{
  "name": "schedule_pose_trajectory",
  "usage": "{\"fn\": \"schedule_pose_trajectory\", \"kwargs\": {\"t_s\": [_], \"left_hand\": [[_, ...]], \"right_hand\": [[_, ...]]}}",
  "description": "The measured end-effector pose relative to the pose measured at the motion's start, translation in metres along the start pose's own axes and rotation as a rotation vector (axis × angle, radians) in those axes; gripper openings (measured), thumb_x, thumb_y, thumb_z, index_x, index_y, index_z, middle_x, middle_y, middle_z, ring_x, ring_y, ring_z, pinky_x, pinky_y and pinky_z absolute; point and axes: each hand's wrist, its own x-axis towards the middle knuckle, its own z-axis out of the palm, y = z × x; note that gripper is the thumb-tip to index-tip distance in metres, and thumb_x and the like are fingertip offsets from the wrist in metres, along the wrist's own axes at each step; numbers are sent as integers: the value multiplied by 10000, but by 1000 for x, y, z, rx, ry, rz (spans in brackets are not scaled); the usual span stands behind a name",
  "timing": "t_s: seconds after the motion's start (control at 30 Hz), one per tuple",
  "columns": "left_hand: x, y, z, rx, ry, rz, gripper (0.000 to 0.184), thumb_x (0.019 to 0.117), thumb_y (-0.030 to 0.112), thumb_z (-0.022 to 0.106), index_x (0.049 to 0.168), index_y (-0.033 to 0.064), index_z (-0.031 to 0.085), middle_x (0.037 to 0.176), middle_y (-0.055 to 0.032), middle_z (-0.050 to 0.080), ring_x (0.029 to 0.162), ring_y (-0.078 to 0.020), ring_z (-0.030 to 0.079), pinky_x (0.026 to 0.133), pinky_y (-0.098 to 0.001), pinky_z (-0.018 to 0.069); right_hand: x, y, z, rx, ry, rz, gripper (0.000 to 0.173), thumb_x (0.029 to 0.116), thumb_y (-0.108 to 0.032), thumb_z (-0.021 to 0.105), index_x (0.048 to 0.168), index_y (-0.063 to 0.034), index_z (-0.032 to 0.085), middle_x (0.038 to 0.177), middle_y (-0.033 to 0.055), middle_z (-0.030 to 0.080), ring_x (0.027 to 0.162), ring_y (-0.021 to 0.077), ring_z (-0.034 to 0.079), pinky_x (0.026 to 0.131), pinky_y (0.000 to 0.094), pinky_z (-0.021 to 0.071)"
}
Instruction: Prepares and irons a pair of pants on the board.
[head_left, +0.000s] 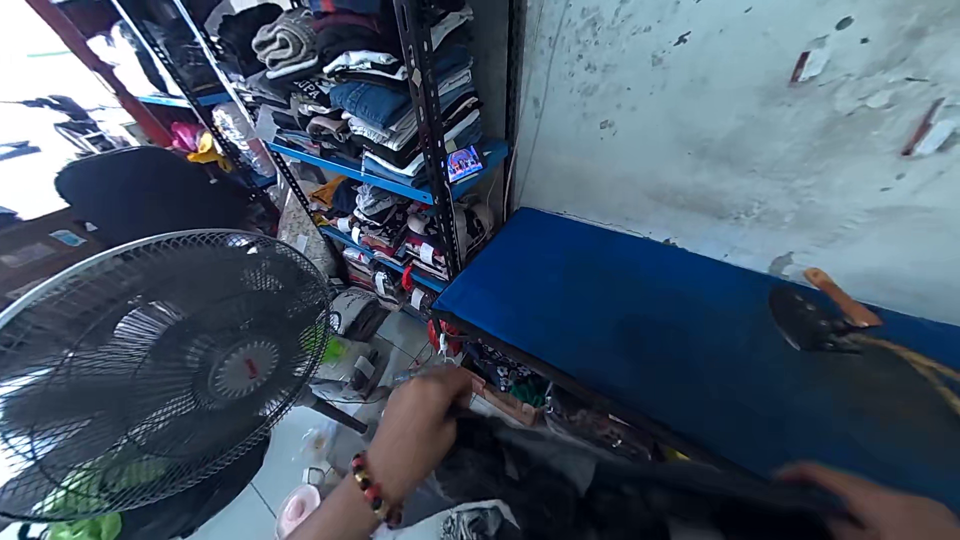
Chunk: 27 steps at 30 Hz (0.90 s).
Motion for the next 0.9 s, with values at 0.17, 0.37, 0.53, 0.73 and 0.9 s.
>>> {"fn": "schedule_pose_trajectory", "kwargs": {"t_s": [0.17, 0.37, 0.53, 0.73, 0.9], "left_hand": [[40, 13, 30, -140, 193, 229, 134, 766, -113, 619, 822, -9, 681, 849, -134, 692, 793, -266, 693, 701, -433, 575], [77, 3, 48, 148, -258, -150, 411, 896, 52, 701, 1299, 24, 632, 1172, -273, 673, 1086, -486, 652, 894, -684, 500], [101, 0, 64, 37, -449, -191, 344, 954, 40, 586, 1292, 28, 653, 937, -231, 714, 836, -410, 688, 757, -622, 536], [258, 43, 111, -452, -167, -408, 262, 1028, 92, 581, 1274, 9, 612, 1090, -194, 681, 868, -255, 685, 773, -458, 590], [382, 48, 263, -563, -35, -484, 649, 1080, 353, 504, 1538, -48, 281, 1386, -304, 559, 1206, -390, 622, 966, -544, 536]], "right_hand": [[-13, 34, 19, 63, 83, 96, 293, 879, 148, 604, 1159, 119, 683, 1010, 390, 680, 913, 602, 665, 820, 754, 481], [-32, 77, 48, 163, 389, 152, 348, 943, 117, 515, 1255, 52, 655, 1117, 326, 683, 809, 481, 715, 724, 662, 570], [-26, 68, 25, 600, 446, 224, 314, 965, -36, 459, 1174, -52, 693, 1138, 56, 734, 598, 42, 674, 506, 226, 583], [100, 127, -63, 862, 633, 205, 237, 975, 11, 485, 1146, -32, 642, 1112, 79, 715, 667, 116, 687, 543, 313, 604], [267, 229, -27, 767, 692, 210, 658, 1022, -205, 612, 1540, 49, 298, 1601, 278, 318, 1320, 353, 562, 1035, 476, 540]]}}
